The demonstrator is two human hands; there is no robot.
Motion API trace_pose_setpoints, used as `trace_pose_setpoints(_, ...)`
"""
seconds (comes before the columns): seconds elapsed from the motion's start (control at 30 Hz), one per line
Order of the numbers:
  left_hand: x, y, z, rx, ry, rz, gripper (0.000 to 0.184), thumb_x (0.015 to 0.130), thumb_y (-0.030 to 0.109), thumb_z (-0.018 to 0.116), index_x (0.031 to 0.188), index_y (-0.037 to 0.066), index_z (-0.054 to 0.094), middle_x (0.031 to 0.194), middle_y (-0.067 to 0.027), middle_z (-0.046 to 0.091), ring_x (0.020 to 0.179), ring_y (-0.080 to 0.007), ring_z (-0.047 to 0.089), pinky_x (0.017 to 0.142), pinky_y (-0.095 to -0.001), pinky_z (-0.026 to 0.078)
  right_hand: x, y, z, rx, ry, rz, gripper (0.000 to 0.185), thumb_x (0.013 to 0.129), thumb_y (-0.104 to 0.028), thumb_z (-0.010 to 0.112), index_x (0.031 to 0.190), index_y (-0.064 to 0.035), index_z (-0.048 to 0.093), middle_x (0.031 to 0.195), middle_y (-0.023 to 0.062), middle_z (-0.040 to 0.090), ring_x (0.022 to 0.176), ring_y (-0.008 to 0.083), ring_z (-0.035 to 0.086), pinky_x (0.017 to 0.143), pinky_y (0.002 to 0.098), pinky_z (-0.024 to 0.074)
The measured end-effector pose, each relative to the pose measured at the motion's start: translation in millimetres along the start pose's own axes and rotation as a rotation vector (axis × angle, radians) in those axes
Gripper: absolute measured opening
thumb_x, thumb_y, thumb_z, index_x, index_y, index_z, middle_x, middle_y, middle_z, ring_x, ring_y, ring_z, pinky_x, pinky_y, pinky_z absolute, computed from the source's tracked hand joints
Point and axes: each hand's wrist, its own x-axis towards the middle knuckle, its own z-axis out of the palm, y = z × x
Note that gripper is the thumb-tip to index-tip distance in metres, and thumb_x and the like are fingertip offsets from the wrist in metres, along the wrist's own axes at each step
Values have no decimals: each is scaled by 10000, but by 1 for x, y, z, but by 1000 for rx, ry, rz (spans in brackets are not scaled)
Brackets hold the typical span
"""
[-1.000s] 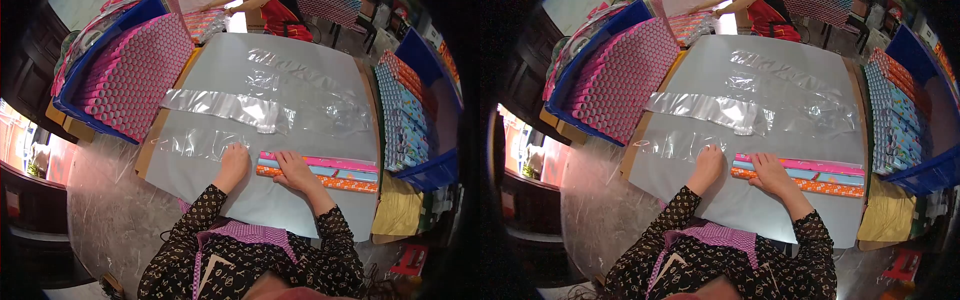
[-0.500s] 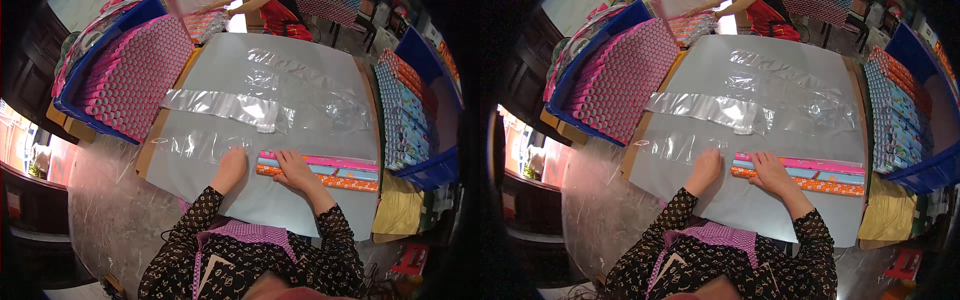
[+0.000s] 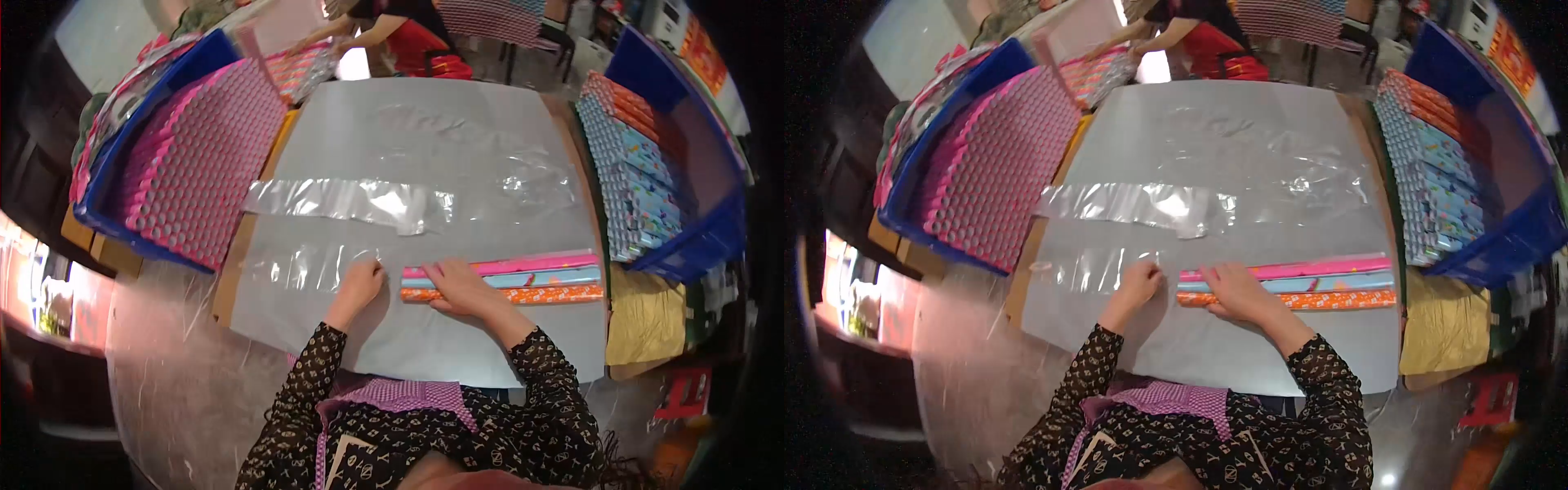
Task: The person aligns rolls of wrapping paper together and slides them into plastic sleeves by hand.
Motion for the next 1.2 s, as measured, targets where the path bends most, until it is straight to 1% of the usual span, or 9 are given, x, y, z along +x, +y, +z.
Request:
trace_pose_setpoints(0.03, 3, 6, -4, 7, -31, -60, 222, 870, 189, 569, 876, -15, 656, 871, -240, 658, 854, -418, 630, 757, -488, 491, 0, -2, 2, 1, 4, -20, 727, 761, -311, 728, 1340, 15, 434, 1059, 189, 570, 1027, 354, 541, 896, 445, 444)
trace_pose_setpoints(0.2, 16, 33, -7, 81, 14, 37, 166, 865, 168, 578, 850, 8, 621, 866, -208, 643, 848, -397, 620, 738, -483, 484, -2, -15, 4, 31, -50, -55, 748, 758, -282, 713, 1355, 44, 401, 1004, 200, 575, 973, 361, 553, 861, 453, 450)
trace_pose_setpoints(0.37, 18, 40, 6, 106, -73, 242, 144, 840, 150, 593, 845, 9, 624, 867, -178, 634, 846, -392, 611, 752, -463, 488, -1, -19, 4, 19, -64, -52, 834, 747, -278, 719, 1410, 55, 339, 1008, 188, 562, 965, 349, 548, 843, 437, 451)
trace_pose_setpoints(0.6, 2, 50, -2, -26, -145, 192, 125, 818, 119, 602, 822, -1, 638, 853, -192, 627, 846, -391, 611, 750, -463, 492, 1, -16, 6, 55, -51, -52, 805, 744, -297, 726, 1389, 28, 370, 1024, 187, 559, 991, 351, 535, 852, 441, 450)
trace_pose_setpoints(0.67, 0, 56, -8, -6, -180, 100, 134, 825, 116, 603, 831, -15, 633, 847, -219, 626, 842, -397, 614, 734, -460, 490, 2, -13, 6, 72, -27, -49, 769, 735, -295, 739, 1350, 18, 401, 1019, 183, 557, 980, 356, 539, 852, 443, 446)
trace_pose_setpoints(0.77, 1, 47, -4, -66, -108, 124, 137, 844, 109, 588, 855, -21, 630, 847, -236, 633, 826, -408, 615, 720, -461, 486, 5, -15, 11, 116, -107, 33, 697, 717, -279, 753, 1285, -4, 457, 1049, 189, 556, 1003, 368, 537, 868, 447, 444)
trace_pose_setpoints(0.83, -1, 46, -4, -76, -33, 162, 130, 856, 107, 579, 859, -16, 620, 849, -228, 627, 821, -411, 607, 717, -462, 483, 1, -11, 18, 76, 43, -55, 700, 708, -265, 756, 1287, -7, 457, 1077, 189, 554, 1023, 369, 534, 881, 449, 445)
trace_pose_setpoints(0.93, -2, 45, 0, 22, 165, 173, 105, 866, 98, 582, 875, -5, 604, 866, -200, 616, 814, -401, 599, 715, -461, 482, 3, -16, 9, 78, -48, -4, 679, 721, -269, 751, 1284, -14, 470, 1104, 176, 551, 1035, 365, 529, 919, 435, 432)
trace_pose_setpoints(1.2, -5, 41, -3, -5, 334, 163, 62, 866, 65, 592, 890, 11, 611, 874, -189, 618, 803, -384, 608, 689, -459, 488, 3, -13, 14, 35, 3, -53, 770, 708, -272, 770, 1359, -35, 435, 1144, 159, 543, 1053, 335, 516, 942, 425, 429)
